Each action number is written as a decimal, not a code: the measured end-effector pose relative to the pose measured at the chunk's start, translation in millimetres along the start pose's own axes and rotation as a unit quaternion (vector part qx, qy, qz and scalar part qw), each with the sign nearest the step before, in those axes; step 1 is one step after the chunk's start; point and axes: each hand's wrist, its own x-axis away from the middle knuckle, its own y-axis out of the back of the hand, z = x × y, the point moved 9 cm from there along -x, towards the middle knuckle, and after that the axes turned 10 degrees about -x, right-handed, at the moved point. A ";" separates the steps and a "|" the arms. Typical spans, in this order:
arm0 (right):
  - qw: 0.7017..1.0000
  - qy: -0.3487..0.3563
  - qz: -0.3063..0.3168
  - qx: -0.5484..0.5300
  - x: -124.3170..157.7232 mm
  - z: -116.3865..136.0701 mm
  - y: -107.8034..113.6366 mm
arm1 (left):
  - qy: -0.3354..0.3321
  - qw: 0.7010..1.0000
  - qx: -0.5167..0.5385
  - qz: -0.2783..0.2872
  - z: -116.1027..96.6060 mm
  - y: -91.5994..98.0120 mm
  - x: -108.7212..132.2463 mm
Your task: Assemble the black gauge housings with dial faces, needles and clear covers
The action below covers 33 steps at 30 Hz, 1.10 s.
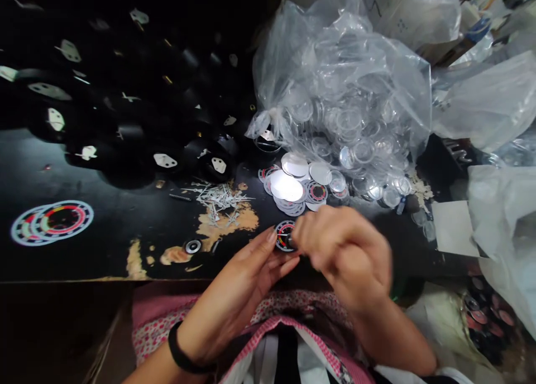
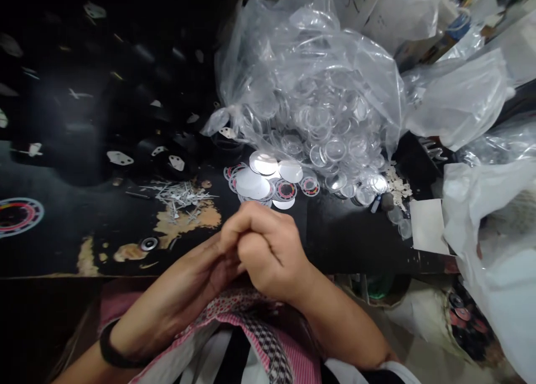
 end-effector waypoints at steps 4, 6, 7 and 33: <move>0.999 0.023 -0.035 0.028 6.9 23.5 6.8 | 0.018 1.000 0.015 -0.020 2.8 2.5 0.9; 0.997 0.023 -0.001 0.079 8.3 12.7 -1.1 | 0.017 0.999 0.010 -0.027 2.5 2.8 1.7; 0.996 0.029 0.012 0.088 8.1 4.7 -4.7 | 0.015 1.000 0.003 -0.028 2.0 2.3 1.9; 0.894 -0.062 0.078 0.436 9.3 0.9 28.8 | -0.089 0.981 -0.120 -0.121 -32.6 5.1 13.5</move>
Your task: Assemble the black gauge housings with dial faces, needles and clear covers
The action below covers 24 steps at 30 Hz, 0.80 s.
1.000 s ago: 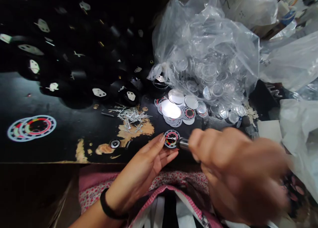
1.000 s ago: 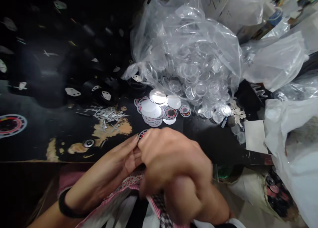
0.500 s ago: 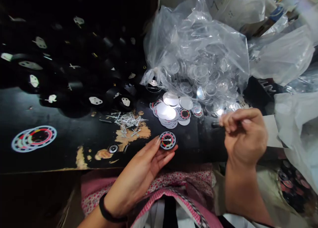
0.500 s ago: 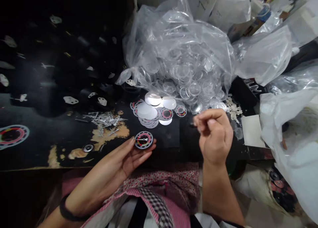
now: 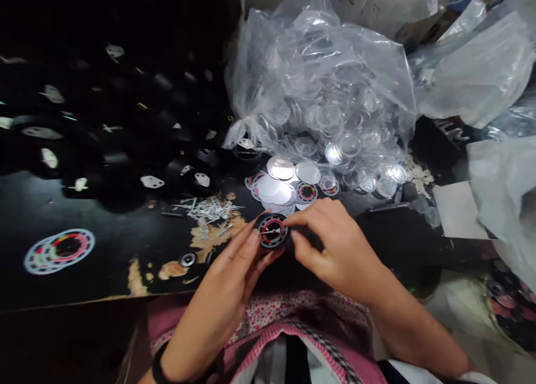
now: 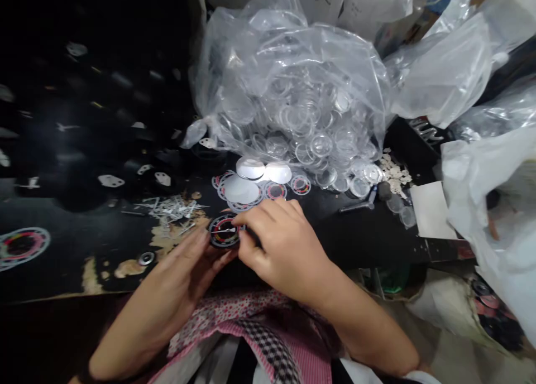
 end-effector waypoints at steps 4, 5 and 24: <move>0.991 0.048 0.065 0.108 -16.5 12.8 -38.8 | -0.001 1.000 -0.012 0.001 3.8 4.9 -1.5; 0.988 0.061 0.066 0.125 -17.8 13.9 -42.4 | -0.003 1.000 -0.013 0.001 4.6 5.9 -2.0; 0.977 -0.183 0.106 0.005 -12.3 -15.5 -48.9 | 0.043 0.995 0.082 0.024 26.9 -7.5 -0.6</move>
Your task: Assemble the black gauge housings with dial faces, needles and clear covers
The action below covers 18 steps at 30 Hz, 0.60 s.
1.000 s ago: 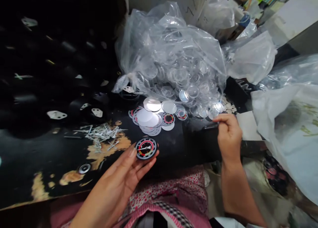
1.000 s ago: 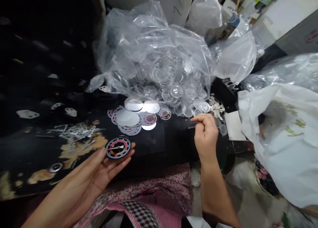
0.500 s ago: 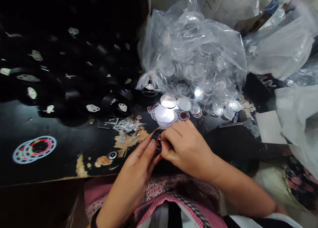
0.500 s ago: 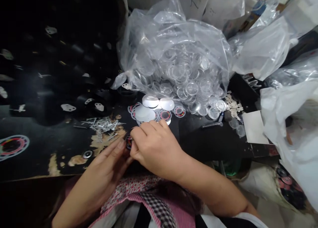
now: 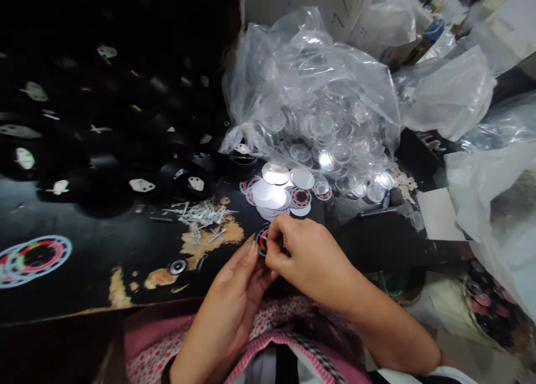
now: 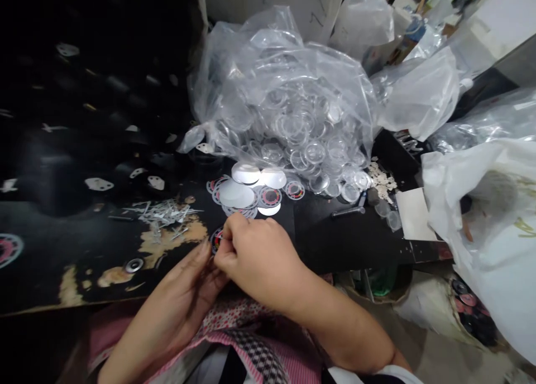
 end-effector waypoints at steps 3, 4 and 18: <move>1.000 0.006 0.003 -0.011 -1.4 -0.8 -1.6 | 0.031 0.999 0.030 -0.002 6.6 -1.4 0.9; 1.000 -0.001 0.004 -0.017 -1.9 -2.1 -2.5 | 0.043 0.998 0.046 -0.007 9.1 -1.1 1.2; 0.966 -0.073 -0.243 0.053 -9.6 -89.3 72.7 | -0.023 0.999 -0.026 -0.009 -9.6 10.6 2.2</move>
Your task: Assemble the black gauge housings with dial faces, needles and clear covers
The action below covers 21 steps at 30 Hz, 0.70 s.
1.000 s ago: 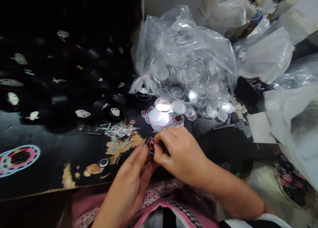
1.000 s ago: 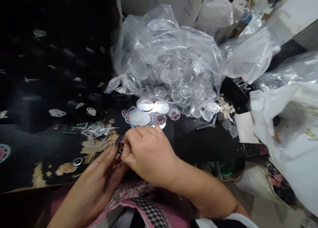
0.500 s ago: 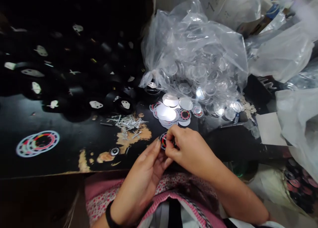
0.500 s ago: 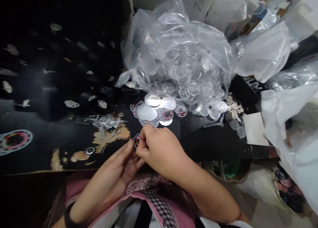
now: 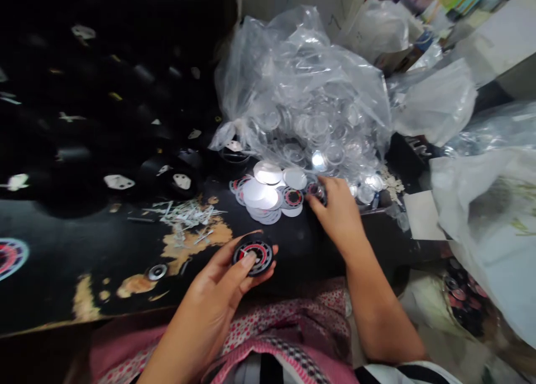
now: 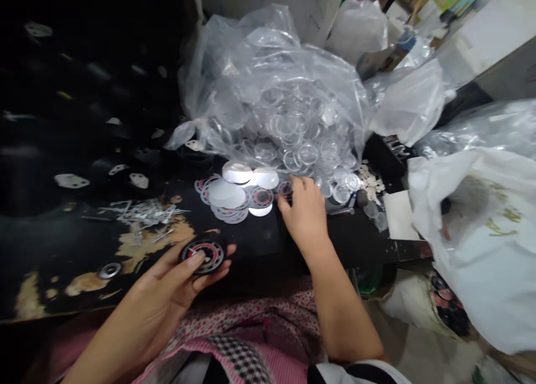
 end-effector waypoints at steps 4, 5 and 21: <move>0.998 0.017 0.028 0.056 -14.3 -13.9 -5.7 | 0.034 0.999 0.019 0.003 5.3 -1.2 -3.6; 0.999 0.026 0.014 0.044 -13.0 -11.0 -2.4 | 0.037 0.999 0.033 -0.001 5.8 -0.8 -4.4; 0.943 0.309 0.093 -0.087 68.9 104.6 -26.0 | -0.049 0.998 0.039 0.009 -13.5 4.3 -7.3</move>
